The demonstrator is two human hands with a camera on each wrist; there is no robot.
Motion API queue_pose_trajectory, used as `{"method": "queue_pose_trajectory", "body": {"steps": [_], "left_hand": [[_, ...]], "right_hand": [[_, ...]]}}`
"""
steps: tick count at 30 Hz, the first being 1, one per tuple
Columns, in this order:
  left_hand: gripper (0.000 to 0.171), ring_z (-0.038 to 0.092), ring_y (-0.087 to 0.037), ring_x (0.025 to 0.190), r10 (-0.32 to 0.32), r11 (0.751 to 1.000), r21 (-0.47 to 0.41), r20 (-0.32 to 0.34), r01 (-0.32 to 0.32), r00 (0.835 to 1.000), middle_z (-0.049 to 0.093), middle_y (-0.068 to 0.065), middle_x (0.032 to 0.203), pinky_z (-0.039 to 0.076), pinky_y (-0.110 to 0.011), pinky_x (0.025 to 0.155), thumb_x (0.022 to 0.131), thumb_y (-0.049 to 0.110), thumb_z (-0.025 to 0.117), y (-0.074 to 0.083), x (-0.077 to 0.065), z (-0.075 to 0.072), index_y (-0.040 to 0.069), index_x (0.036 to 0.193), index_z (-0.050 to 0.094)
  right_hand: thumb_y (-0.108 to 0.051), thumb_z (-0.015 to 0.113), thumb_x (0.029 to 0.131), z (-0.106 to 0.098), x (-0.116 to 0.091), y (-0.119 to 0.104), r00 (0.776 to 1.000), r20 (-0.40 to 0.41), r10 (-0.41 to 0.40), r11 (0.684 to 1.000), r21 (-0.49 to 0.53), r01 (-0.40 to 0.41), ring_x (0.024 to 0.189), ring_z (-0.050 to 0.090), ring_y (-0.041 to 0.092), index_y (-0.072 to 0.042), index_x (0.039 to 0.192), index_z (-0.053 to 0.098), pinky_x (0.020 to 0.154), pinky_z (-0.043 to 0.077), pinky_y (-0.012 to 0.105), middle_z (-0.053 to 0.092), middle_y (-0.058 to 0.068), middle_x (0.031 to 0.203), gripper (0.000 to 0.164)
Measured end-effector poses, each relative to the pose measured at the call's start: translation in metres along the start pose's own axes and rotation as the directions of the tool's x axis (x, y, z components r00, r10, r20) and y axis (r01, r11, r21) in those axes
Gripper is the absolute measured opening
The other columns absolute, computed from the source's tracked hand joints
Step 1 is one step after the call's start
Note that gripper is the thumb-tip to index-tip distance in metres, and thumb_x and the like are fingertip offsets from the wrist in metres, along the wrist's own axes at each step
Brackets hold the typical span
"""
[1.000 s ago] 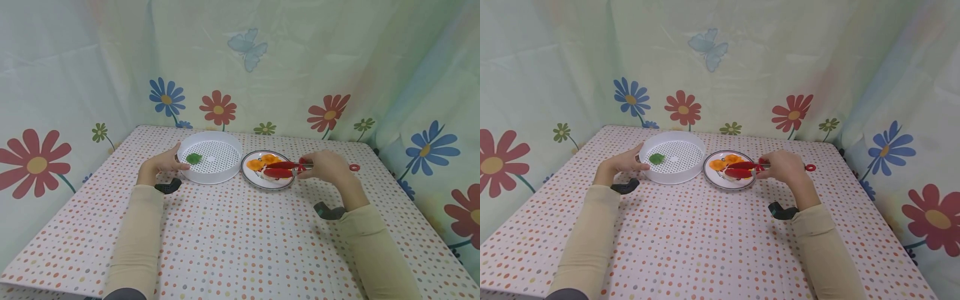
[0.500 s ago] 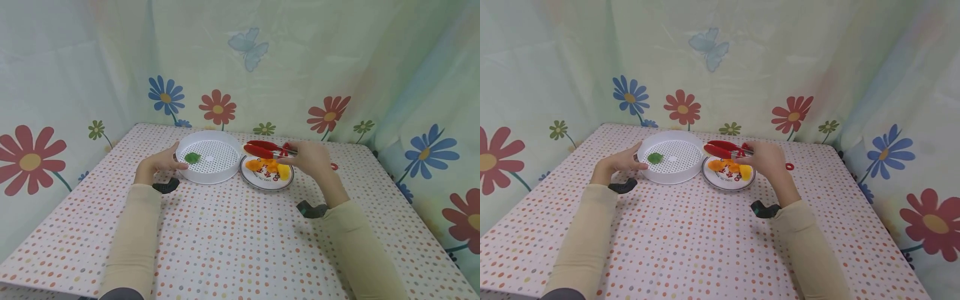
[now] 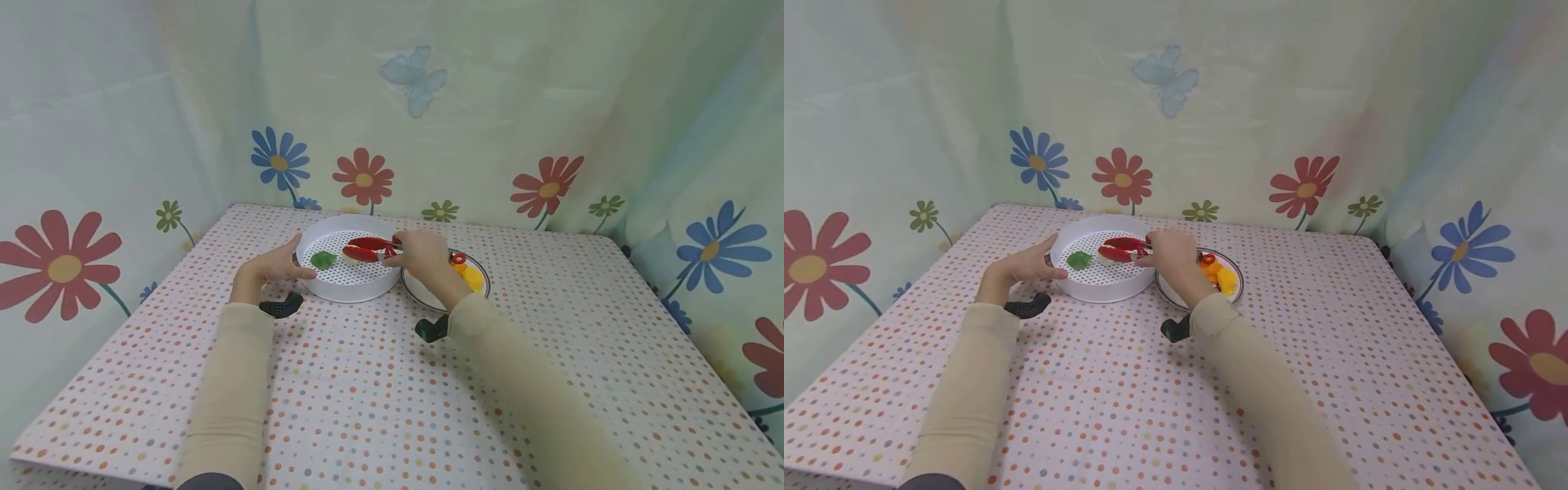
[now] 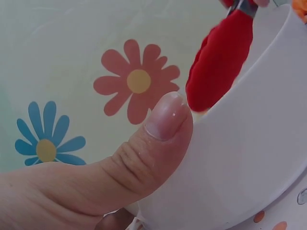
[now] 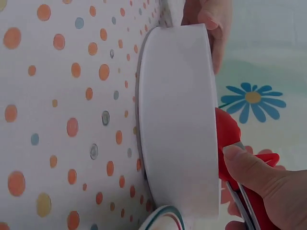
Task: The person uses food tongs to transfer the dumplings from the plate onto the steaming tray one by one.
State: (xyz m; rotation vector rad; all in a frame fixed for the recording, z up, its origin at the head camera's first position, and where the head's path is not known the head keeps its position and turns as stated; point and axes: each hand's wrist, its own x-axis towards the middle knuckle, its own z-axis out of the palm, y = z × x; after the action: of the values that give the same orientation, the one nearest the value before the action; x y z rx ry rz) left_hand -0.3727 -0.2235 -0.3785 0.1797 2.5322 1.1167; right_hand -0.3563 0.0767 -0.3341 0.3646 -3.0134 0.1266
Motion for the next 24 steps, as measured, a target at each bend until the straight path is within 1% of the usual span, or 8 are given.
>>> {"method": "queue_pose_trajectory", "body": {"steps": [3,8,12,19,24], "left_hand": [[0.117,-0.009,-0.037,0.147,0.012,1.000,-0.011,-0.006,-0.012,1.000,-0.010,-0.015,0.160,0.003,-0.062,0.115,0.081,0.034,0.074,0.000,0.001,0.000,0.016,0.151,-0.018],[0.118,-0.009,-0.037,0.147,0.012,1.000,-0.018,-0.004,-0.012,1.000,-0.010,-0.014,0.160,0.003,-0.062,0.115,0.081,0.036,0.074,-0.001,0.000,0.000,0.016,0.151,-0.018],[0.117,-0.008,-0.038,0.147,0.004,1.000,-0.003,-0.007,-0.004,1.000,-0.010,-0.015,0.160,0.004,-0.061,0.115,0.081,0.036,0.074,-0.001,-0.001,0.000,0.017,0.151,-0.018],[0.118,-0.008,-0.038,0.147,-0.007,1.000,-0.006,-0.013,0.007,1.000,-0.010,-0.015,0.160,0.004,-0.062,0.115,0.080,0.036,0.075,-0.001,-0.002,-0.001,0.018,0.151,-0.018],[0.119,-0.009,-0.037,0.147,-0.006,1.000,-0.023,-0.009,0.006,1.000,-0.010,-0.014,0.160,0.004,-0.061,0.115,0.079,0.037,0.075,-0.002,-0.002,0.003,0.018,0.151,-0.018]], "right_hand": [[-0.053,0.074,0.074,0.005,0.005,-0.007,1.000,0.007,0.022,0.999,-0.023,-0.022,0.090,0.060,0.023,-0.022,0.129,0.060,0.073,0.051,0.034,0.070,0.003,0.110,0.065],[-0.050,0.075,0.074,0.010,0.008,-0.017,0.999,0.018,0.040,0.999,-0.001,-0.040,0.094,0.059,0.024,-0.021,0.128,0.060,0.082,0.050,0.037,0.069,0.004,0.111,0.063],[-0.052,0.074,0.075,0.011,0.007,-0.022,0.999,0.013,0.037,0.999,0.028,-0.037,0.091,0.059,0.024,-0.019,0.126,0.062,0.080,0.049,0.037,0.069,0.004,0.110,0.063],[-0.054,0.074,0.074,0.011,0.007,-0.025,0.999,-0.007,0.039,0.999,0.005,-0.039,0.086,0.058,0.023,-0.018,0.122,0.064,0.075,0.049,0.034,0.069,0.003,0.106,0.061],[-0.055,0.074,0.073,0.010,0.004,-0.020,0.999,0.004,0.038,0.999,0.029,-0.039,0.093,0.060,0.024,-0.017,0.125,0.061,0.078,0.051,0.035,0.069,0.004,0.112,0.066]]}}
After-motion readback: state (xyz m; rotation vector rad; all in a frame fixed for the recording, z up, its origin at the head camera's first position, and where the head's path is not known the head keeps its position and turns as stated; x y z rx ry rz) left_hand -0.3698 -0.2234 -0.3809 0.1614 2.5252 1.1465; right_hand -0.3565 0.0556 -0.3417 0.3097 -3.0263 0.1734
